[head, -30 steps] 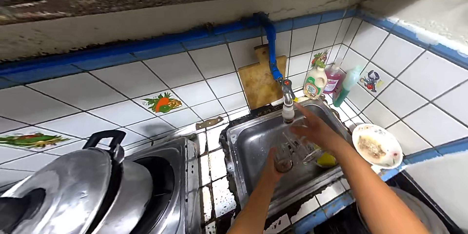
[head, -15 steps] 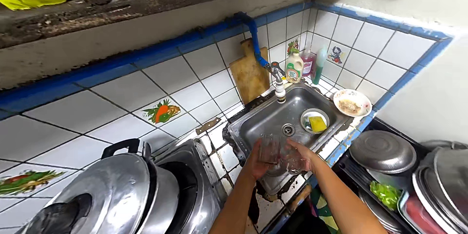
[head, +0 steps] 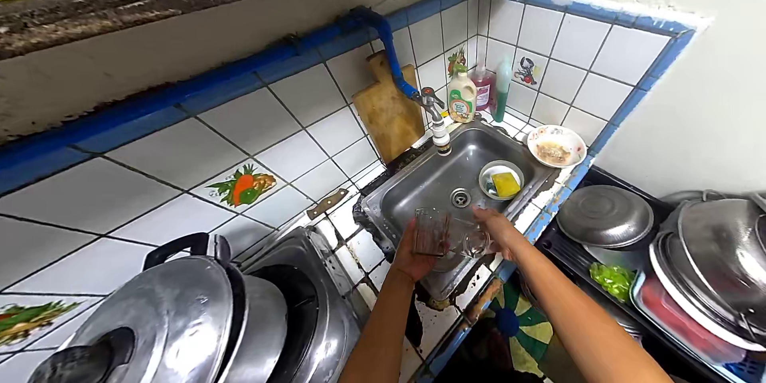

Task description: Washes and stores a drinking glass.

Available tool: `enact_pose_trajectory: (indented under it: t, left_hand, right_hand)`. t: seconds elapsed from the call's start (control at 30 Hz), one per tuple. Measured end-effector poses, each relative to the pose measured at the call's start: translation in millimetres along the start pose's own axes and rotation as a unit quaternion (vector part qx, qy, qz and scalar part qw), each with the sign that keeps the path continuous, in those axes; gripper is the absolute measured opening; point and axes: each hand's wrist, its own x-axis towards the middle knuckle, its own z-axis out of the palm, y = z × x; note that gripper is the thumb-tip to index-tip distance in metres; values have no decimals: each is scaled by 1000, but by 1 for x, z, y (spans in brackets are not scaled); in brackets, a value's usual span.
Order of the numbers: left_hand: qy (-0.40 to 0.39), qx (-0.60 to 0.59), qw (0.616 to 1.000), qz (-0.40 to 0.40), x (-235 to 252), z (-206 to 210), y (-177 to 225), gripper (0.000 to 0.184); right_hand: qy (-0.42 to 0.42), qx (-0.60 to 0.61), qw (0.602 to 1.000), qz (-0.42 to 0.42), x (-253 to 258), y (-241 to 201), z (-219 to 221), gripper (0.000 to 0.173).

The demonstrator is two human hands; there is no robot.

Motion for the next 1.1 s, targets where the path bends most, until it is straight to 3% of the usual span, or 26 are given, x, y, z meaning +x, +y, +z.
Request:
enact_pose_trajectory:
  t: [0.07, 0.17, 0.27, 0.4, 0.67, 1.1]
  left_hand:
    - [15, -13, 1000, 6, 6, 5, -3, 68]
    - [51, -11, 998, 23, 10, 16, -11, 69]
    - [101, -19, 994, 38, 11, 28, -15, 70]
    - [165, -86, 981, 50, 10, 37, -15, 67]
    - [279, -182, 939, 82, 4, 22, -35, 58]
    - [267, -149, 949, 77, -6, 7, -31, 57]
  right_hand:
    - [-14, -42, 996, -75, -5, 5, -7, 42]
    - [-24, -180, 963, -199, 0, 17, -9, 68]
    - [1, -260, 939, -227, 4, 18, -8, 75]
    - [6, -223, 941, -255, 17, 27, -13, 73]
    - [2, -164, 963, -212, 20, 36, -21, 68]
    - [37, -55, 984, -163, 1, 60, -11, 67]
